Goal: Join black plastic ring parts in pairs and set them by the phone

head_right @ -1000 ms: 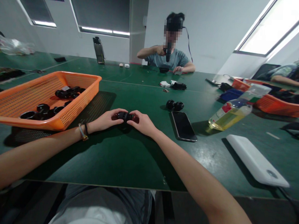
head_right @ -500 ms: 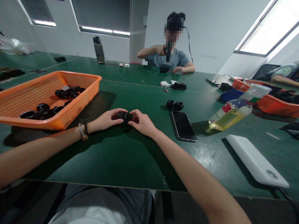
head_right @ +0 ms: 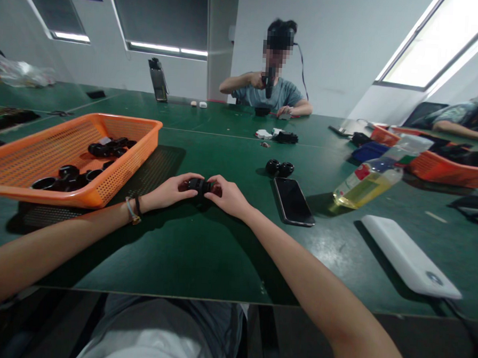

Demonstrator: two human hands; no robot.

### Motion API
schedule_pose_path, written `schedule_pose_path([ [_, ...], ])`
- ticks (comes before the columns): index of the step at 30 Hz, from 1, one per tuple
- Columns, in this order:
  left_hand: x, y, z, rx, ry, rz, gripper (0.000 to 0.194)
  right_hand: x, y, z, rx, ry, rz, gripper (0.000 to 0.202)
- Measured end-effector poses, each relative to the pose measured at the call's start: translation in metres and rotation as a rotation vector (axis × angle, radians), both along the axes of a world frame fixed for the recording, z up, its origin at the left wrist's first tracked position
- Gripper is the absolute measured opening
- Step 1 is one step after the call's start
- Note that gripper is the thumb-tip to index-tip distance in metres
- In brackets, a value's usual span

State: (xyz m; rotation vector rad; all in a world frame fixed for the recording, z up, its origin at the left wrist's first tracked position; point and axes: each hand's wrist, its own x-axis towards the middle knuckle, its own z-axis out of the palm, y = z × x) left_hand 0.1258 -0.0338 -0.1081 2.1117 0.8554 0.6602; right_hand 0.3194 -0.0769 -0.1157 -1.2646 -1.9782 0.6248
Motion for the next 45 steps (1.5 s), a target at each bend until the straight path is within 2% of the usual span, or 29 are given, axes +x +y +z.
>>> schedule_pose_path([
  [45, -0.0010, 0.0026, -0.0046, -0.018, -0.061, -0.021, 0.046, -0.0004, 0.0006, -0.0001, 0.006, -0.031, -0.016, 0.020],
])
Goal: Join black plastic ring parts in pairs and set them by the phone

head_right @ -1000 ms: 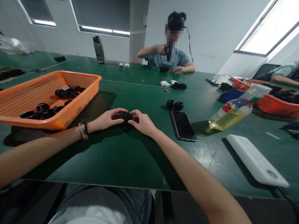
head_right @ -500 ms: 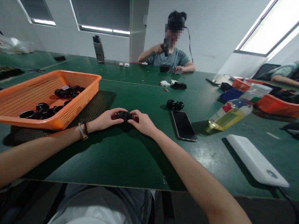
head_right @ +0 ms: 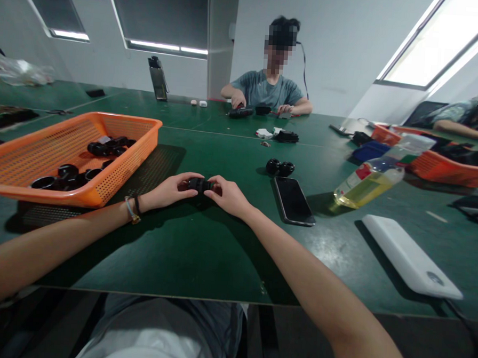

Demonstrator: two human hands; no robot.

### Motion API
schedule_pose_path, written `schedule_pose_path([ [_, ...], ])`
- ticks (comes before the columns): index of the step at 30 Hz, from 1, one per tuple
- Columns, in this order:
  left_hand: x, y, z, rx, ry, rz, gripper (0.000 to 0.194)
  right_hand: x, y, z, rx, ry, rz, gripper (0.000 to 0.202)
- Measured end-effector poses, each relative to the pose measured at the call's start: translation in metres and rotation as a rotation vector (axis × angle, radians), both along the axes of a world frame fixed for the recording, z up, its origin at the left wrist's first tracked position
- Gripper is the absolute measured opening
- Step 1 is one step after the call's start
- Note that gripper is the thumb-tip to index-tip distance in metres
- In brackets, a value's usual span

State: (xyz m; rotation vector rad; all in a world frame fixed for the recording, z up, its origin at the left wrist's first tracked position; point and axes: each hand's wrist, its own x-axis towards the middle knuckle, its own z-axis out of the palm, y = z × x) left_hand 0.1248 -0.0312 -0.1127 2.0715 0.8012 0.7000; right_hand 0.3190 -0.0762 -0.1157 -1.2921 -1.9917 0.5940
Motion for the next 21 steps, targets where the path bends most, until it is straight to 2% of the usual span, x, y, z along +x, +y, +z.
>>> schedule_pose_path([
  [14, 0.0010, 0.0023, -0.0029, 0.009, -0.003, 0.007, 0.047, 0.0003, 0.0023, -0.0020, 0.013, 0.002, -0.013, 0.018],
  [21, 0.0006, 0.0021, -0.0027, 0.026, 0.008, 0.017, 0.047, 0.0018, 0.0004, -0.0021, 0.014, 0.086, 0.034, 0.030],
])
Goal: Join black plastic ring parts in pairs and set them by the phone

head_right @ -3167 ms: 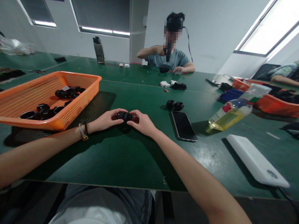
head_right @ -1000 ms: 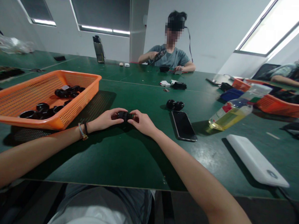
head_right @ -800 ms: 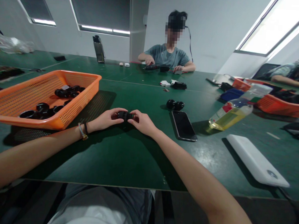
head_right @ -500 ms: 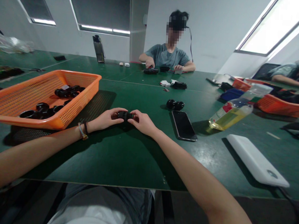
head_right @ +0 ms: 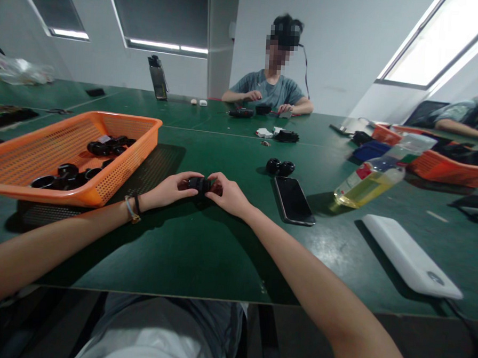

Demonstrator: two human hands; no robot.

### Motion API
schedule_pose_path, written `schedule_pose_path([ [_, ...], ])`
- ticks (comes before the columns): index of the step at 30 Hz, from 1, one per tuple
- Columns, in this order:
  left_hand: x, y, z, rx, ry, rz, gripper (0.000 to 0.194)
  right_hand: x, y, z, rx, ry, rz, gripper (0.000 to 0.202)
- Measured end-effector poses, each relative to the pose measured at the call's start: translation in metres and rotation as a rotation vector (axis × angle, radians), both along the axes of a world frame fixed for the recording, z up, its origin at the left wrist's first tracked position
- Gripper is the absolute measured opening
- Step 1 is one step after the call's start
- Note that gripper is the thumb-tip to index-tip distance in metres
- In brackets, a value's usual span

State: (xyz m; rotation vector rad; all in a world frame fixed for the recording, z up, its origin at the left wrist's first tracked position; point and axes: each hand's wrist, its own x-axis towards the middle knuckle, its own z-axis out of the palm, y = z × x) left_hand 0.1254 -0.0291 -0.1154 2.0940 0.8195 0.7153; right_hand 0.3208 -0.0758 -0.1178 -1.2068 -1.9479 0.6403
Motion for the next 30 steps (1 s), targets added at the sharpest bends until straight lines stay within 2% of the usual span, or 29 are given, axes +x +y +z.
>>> schedule_pose_path([
  [8, -0.0011, 0.0010, -0.0004, 0.026, 0.022, 0.007, 0.045, -0.0007, -0.0002, 0.0006, -0.002, -0.035, -0.014, 0.026],
  [30, 0.0004, -0.0042, 0.0020, -0.040, -0.008, 0.010, 0.046, -0.0015, -0.0013, 0.0001, -0.058, -0.075, -0.077, 0.024],
])
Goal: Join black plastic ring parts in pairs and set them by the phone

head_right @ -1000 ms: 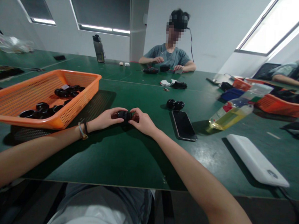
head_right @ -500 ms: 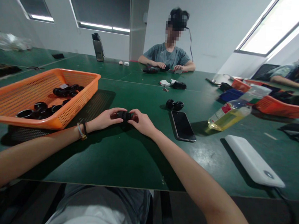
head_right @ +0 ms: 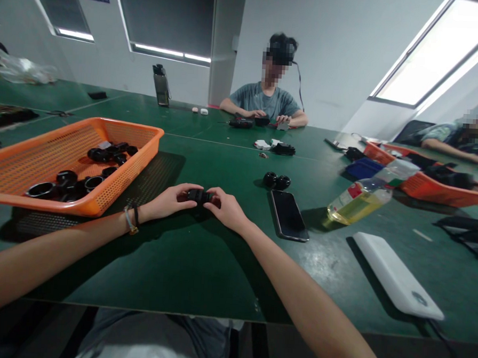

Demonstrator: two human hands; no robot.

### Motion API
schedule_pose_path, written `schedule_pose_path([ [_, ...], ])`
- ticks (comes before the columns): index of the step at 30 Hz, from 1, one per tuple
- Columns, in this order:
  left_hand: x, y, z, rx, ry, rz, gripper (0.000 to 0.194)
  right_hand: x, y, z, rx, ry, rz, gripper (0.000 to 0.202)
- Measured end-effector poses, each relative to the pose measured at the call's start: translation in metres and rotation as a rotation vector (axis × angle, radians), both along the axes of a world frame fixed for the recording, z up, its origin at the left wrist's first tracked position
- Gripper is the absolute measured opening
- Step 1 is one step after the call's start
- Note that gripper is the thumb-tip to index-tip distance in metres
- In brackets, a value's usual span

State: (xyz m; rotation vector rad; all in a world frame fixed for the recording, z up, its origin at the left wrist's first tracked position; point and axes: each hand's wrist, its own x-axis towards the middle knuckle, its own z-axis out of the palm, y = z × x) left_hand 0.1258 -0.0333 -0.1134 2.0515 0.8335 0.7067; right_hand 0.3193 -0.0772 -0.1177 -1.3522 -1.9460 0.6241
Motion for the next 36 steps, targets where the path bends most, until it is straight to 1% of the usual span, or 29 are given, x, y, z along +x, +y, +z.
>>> schedule_pose_path([
  [6, -0.0010, -0.0008, 0.0000, 0.025, 0.004, -0.001, 0.044, 0.0008, 0.0001, -0.0017, 0.016, -0.006, 0.005, 0.023],
  [13, -0.0013, -0.0005, -0.0004, 0.037, 0.011, -0.004, 0.044, 0.0005, -0.0018, -0.0019, 0.026, 0.016, 0.035, 0.032],
  [24, -0.0009, -0.0009, -0.0002, 0.031, -0.012, -0.018, 0.041, 0.0004, -0.0018, -0.0012, -0.003, 0.017, 0.019, 0.028],
  [36, -0.0018, -0.0007, -0.0012, 0.034, -0.005, -0.015, 0.042, -0.0001, -0.0020, -0.0001, -0.009, 0.007, 0.012, 0.026],
])
